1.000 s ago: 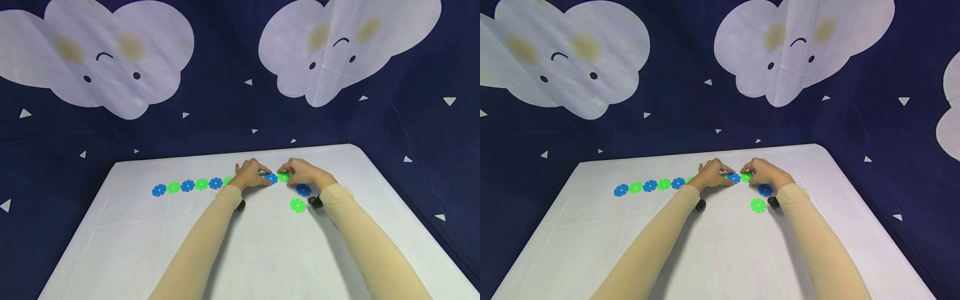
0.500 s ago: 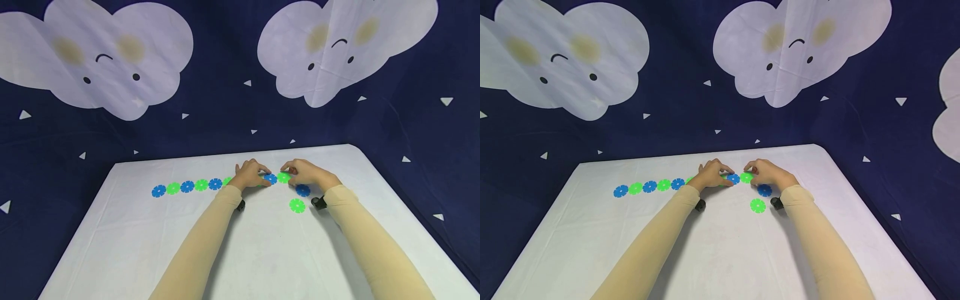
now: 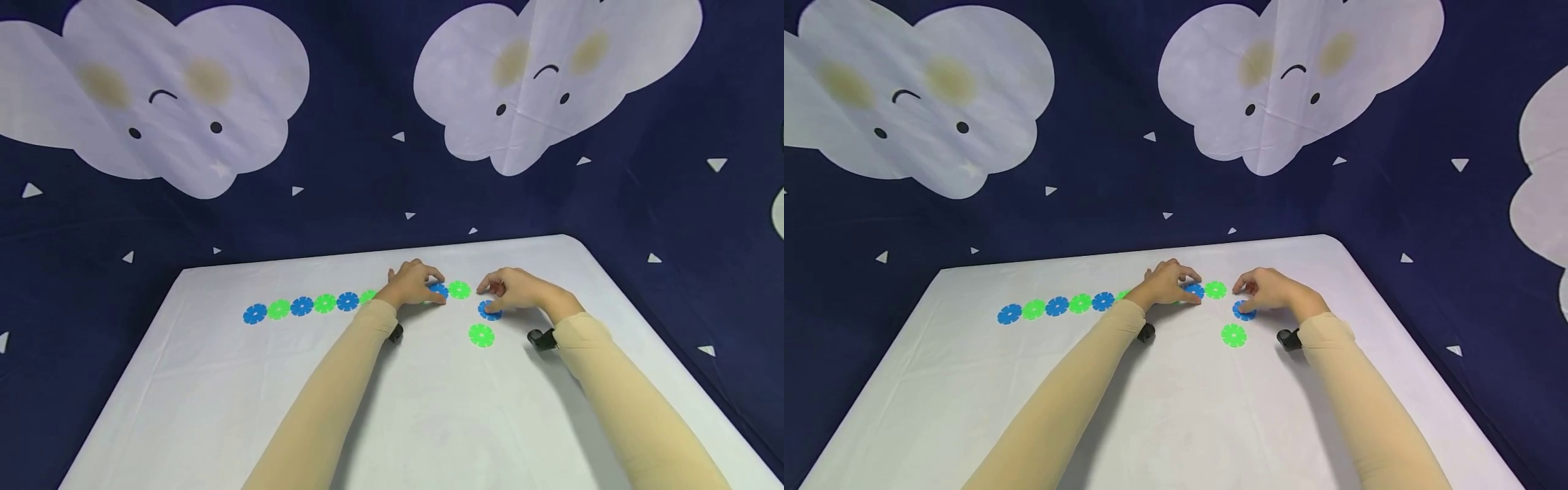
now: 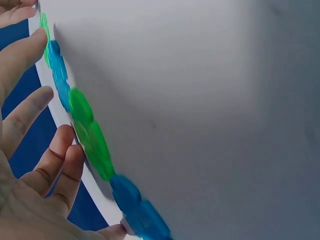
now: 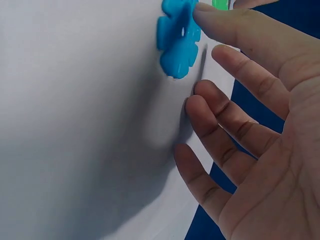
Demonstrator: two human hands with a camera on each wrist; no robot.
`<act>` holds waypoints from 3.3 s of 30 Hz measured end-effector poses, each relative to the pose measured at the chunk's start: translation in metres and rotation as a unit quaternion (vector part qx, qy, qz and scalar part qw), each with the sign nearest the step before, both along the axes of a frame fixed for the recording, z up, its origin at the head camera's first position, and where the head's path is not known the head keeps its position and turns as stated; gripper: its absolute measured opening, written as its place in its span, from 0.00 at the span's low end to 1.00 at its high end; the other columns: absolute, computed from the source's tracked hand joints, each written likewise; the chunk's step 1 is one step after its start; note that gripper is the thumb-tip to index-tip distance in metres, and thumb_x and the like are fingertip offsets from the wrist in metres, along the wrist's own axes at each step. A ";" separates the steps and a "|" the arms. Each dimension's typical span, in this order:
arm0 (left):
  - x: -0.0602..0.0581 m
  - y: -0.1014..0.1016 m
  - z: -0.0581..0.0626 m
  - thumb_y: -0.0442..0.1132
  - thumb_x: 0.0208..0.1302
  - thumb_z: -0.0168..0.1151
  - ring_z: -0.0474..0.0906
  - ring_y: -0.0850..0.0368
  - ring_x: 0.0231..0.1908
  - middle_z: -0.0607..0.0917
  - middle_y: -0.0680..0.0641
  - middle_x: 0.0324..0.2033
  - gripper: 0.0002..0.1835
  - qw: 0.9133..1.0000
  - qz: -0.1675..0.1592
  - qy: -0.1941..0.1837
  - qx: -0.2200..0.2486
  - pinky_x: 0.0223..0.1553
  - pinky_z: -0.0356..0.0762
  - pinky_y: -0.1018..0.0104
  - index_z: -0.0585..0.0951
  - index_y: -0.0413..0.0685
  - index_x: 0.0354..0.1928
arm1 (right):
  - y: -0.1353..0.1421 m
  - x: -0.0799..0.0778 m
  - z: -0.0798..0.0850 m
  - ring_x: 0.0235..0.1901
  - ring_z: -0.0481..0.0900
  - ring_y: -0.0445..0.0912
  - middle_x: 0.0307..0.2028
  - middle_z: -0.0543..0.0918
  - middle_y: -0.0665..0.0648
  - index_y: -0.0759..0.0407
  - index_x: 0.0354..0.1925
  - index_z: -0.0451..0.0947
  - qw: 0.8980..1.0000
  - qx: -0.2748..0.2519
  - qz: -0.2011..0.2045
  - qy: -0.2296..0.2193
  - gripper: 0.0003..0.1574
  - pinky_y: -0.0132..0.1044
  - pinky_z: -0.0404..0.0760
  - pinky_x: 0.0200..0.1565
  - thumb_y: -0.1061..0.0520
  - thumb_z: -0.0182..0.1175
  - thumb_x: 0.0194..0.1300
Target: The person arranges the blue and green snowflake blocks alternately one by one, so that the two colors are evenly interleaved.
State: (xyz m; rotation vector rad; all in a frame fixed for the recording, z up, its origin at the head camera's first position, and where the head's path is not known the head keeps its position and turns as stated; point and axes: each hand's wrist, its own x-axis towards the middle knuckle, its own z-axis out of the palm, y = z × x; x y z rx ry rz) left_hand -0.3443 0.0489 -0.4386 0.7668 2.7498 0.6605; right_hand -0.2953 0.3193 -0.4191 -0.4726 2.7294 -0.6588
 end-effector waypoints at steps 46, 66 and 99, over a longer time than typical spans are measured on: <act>0.002 0.028 -0.007 0.58 0.62 0.79 0.73 0.45 0.69 0.81 0.48 0.65 0.28 0.999 0.019 0.027 -0.026 0.79 0.50 0.22 0.87 0.68 0.64 | 0.008 0.010 -0.016 0.37 0.73 0.46 0.35 0.76 0.53 0.56 0.49 0.78 0.998 -0.038 -0.034 -0.022 0.29 0.40 0.72 0.42 0.50 0.83 0.56; 0.006 0.027 -0.005 0.58 0.63 0.79 0.73 0.45 0.70 0.81 0.49 0.66 0.27 0.999 0.024 0.026 -0.022 0.79 0.50 0.22 0.87 0.68 0.64 | 0.016 0.019 -0.010 0.39 0.80 0.43 0.39 0.86 0.55 0.64 0.57 0.86 0.999 -0.039 -0.012 -0.012 0.32 0.37 0.81 0.45 0.56 0.82 0.54; 0.002 0.030 -0.007 0.58 0.63 0.78 0.73 0.45 0.70 0.82 0.50 0.66 0.26 0.999 0.024 0.034 -0.029 0.78 0.51 0.21 0.87 0.69 0.63 | 0.011 -0.024 -0.014 0.38 0.75 0.48 0.36 0.81 0.56 0.63 0.58 0.88 0.995 0.003 -0.037 0.091 0.33 0.40 0.75 0.43 0.52 0.79 0.56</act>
